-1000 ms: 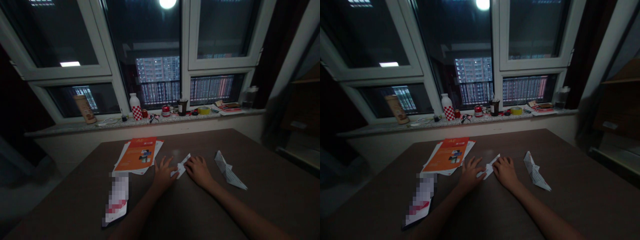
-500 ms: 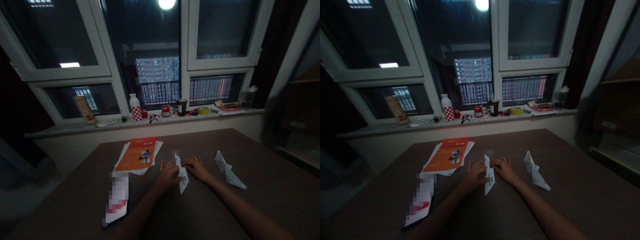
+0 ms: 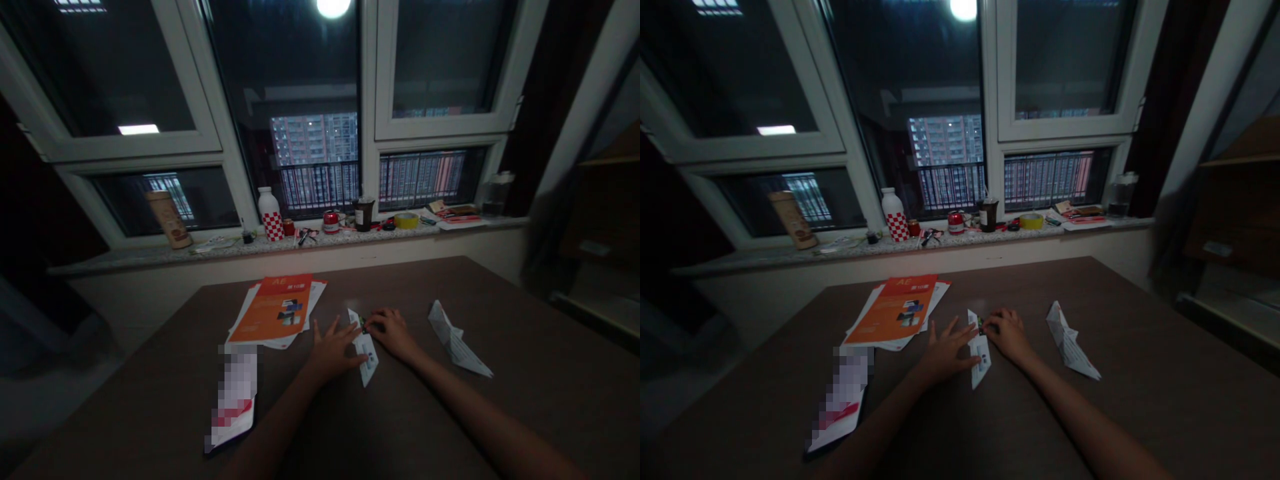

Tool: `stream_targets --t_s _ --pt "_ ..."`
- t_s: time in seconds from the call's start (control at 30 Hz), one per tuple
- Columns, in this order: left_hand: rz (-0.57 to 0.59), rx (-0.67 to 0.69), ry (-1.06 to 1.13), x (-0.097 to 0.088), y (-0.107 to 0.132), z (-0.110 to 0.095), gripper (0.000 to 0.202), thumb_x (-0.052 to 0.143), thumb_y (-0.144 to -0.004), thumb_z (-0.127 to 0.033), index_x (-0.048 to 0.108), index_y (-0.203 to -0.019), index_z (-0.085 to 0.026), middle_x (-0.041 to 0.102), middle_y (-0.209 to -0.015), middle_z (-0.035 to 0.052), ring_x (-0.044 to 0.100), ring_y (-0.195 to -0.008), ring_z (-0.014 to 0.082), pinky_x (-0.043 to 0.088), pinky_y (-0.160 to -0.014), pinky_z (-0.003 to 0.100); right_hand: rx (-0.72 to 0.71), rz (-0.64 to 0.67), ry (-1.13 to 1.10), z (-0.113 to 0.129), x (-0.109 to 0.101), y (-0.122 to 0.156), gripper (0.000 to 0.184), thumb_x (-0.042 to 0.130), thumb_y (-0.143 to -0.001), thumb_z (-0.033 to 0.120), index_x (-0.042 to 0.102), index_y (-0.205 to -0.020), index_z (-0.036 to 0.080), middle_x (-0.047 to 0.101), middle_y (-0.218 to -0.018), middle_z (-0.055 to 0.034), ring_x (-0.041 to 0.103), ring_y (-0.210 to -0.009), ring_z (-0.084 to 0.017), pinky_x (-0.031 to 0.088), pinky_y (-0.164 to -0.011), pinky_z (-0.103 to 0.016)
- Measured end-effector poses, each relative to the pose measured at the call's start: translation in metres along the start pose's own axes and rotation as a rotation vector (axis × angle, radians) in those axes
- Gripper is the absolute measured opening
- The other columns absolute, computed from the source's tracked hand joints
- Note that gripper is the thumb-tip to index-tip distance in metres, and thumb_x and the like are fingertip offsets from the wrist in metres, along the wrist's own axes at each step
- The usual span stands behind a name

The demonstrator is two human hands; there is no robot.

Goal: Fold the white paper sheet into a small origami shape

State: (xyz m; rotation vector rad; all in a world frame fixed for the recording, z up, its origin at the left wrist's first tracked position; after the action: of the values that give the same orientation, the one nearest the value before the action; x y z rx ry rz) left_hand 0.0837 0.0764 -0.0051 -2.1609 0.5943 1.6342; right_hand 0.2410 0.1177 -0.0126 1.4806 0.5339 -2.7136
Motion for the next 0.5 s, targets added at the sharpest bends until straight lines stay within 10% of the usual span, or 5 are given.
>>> stream_targets --t_s 0.5 --pt "-0.039 -0.001 -0.021 -0.0043 0.0011 -0.0021 0.069 0.044 -0.082 -0.075 0.034 -0.144 -0.044 0.037 -0.152 -0.0034 0.011 -0.146 0.0364 -0.021 -0.099 0.077 -0.090 0.130 -0.028 -0.0069 0.0027 0.0024 0.034 0.071 -0.077 0.042 0.070 -0.110 0.034 0.052 -0.135 -0.0048 0.043 -0.126 -0.027 0.033 -0.105 -0.045"
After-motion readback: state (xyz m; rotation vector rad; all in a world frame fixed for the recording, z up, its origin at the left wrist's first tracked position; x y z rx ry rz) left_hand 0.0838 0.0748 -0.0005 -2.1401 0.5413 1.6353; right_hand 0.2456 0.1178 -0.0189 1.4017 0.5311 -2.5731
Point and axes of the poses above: each hand's wrist, its own y-axis away from the middle knuckle, its own x-axis out of the palm, z = x × y, the point moved 8 cm from there along -y, towards the middle knuckle
